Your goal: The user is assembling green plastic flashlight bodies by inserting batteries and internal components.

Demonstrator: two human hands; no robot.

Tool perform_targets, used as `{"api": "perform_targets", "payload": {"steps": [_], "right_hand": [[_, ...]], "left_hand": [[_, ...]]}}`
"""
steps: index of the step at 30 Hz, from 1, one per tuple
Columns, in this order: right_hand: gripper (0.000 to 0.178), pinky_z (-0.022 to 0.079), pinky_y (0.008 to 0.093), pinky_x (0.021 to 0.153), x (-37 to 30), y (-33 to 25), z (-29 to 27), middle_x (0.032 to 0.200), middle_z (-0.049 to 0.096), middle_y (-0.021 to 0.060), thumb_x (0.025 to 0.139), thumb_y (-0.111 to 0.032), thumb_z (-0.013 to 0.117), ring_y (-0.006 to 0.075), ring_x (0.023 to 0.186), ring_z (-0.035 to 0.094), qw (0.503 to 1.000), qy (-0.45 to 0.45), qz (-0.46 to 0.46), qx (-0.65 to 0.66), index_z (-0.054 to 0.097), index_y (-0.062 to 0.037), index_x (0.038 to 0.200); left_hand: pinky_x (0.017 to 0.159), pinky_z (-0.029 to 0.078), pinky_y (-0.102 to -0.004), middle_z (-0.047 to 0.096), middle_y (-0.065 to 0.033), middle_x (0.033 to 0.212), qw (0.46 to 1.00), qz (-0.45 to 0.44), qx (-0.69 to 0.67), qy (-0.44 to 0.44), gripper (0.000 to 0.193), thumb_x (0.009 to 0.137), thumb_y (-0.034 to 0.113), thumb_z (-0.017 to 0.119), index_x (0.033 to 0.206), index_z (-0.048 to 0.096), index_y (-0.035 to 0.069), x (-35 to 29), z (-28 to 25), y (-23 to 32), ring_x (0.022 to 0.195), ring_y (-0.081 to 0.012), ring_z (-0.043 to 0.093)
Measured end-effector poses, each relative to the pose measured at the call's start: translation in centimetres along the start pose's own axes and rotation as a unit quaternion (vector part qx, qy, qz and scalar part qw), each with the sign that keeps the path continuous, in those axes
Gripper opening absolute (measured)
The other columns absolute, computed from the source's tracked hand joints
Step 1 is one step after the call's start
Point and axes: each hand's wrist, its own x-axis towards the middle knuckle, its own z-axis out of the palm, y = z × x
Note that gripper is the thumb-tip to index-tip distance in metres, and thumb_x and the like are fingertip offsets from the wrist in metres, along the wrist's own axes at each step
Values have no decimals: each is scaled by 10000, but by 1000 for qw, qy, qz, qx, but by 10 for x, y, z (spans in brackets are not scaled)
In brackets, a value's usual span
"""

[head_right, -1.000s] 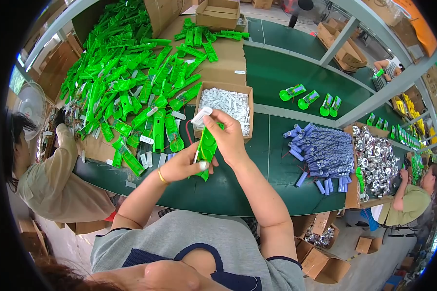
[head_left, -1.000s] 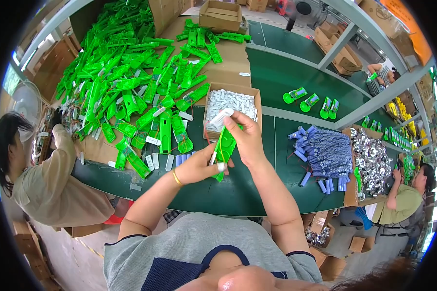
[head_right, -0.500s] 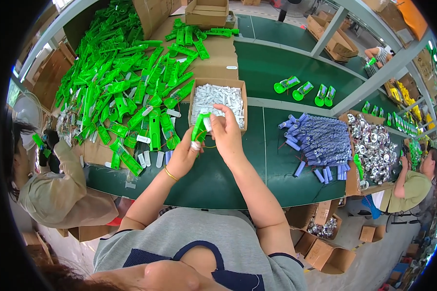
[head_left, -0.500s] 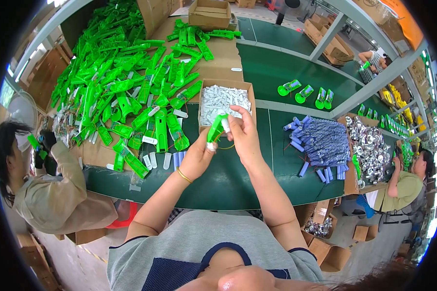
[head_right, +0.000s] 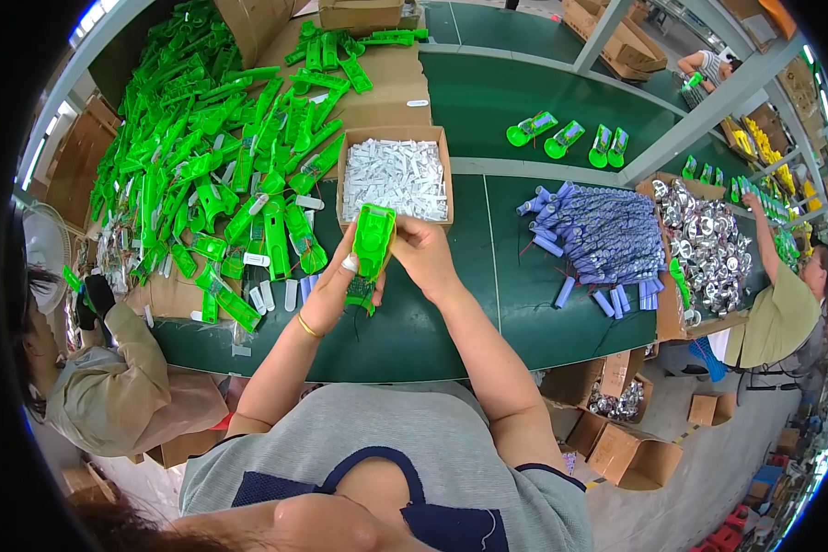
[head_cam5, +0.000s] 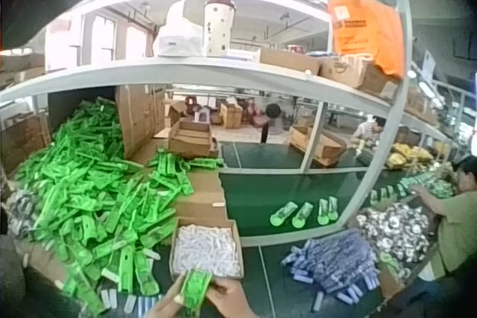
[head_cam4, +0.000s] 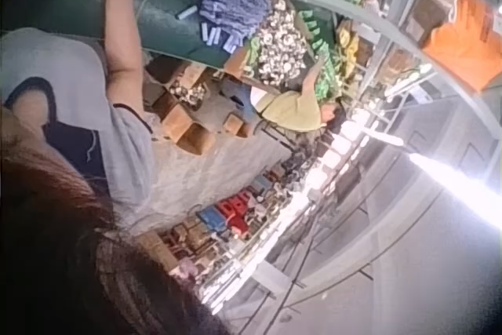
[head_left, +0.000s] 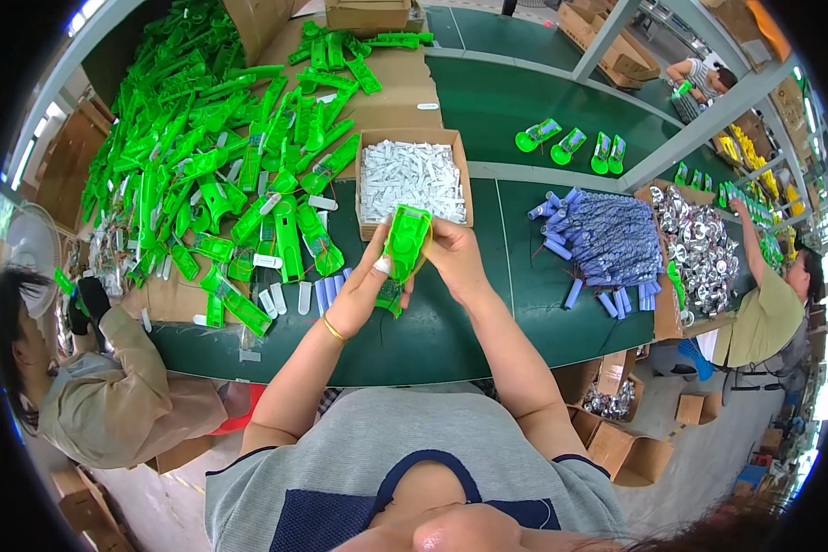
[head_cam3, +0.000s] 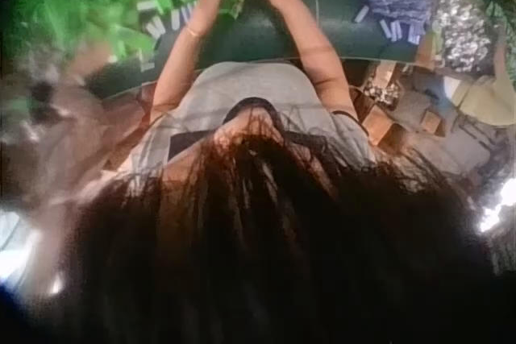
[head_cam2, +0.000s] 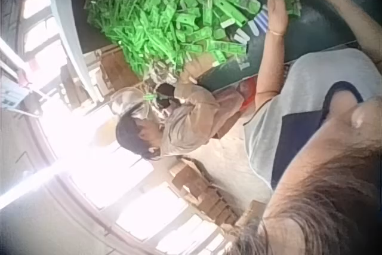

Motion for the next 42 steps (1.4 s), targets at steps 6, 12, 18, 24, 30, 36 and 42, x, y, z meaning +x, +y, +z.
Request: {"api": "perform_targets", "payload": {"steps": [6,12,18,24,30,36,42], "right_hand": [[398,468,311,958,-13,-3,-7,1105,674,65,933,-45,581,134,1029,613,990,-15,67,121,573,27,1324],[644,469,268,834,-21,-5,-1,1083,608,25,904,-90,688,99,1005,577,970,124,-3,-210,399,-37,1477],[540,502,267,632,-29,10,5,804,645,40,851,-26,707,104,676,593,959,210,-54,-180,528,-42,1361],[501,509,367,675,-49,13,9,830,617,86,808,22,678,252,747,602,912,177,-147,-340,549,-46,1287],[402,522,341,685,-68,-14,-33,941,676,80,841,-63,704,221,807,662,898,137,-155,-388,603,-64,1231],[329,514,466,810,-130,-16,-177,990,658,211,851,-233,723,397,942,628,604,404,86,-682,647,2,1068],[281,517,432,762,-131,-15,-182,936,669,183,842,-182,749,362,889,649,763,275,79,-579,697,-26,1069]], "left_hand": [[637,493,-293,594,-101,873,999,19,32,-3,693,1086,385,344,1601,1,75,8,-3,-19,700,-160,581],[930,481,-340,565,-171,1232,953,51,289,74,747,981,77,467,1574,22,-11,16,3,-40,1043,-253,613],[1109,359,-351,462,-186,1438,969,72,228,66,632,1040,138,476,1557,149,-21,24,13,-45,1332,-274,466],[1065,372,-294,483,-69,1350,998,0,-24,57,540,1062,195,482,1536,276,40,37,20,-54,1221,-149,468],[911,517,-341,585,-96,1144,997,-25,24,62,404,1011,60,437,1408,368,31,40,19,-47,1002,-174,595],[812,565,-352,574,-82,1097,996,-57,50,40,356,1035,84,424,1389,382,80,41,17,-36,932,-166,595],[815,546,-329,579,-89,1091,996,-75,42,5,509,991,30,447,1479,307,62,40,28,-35,923,-157,592]]}}
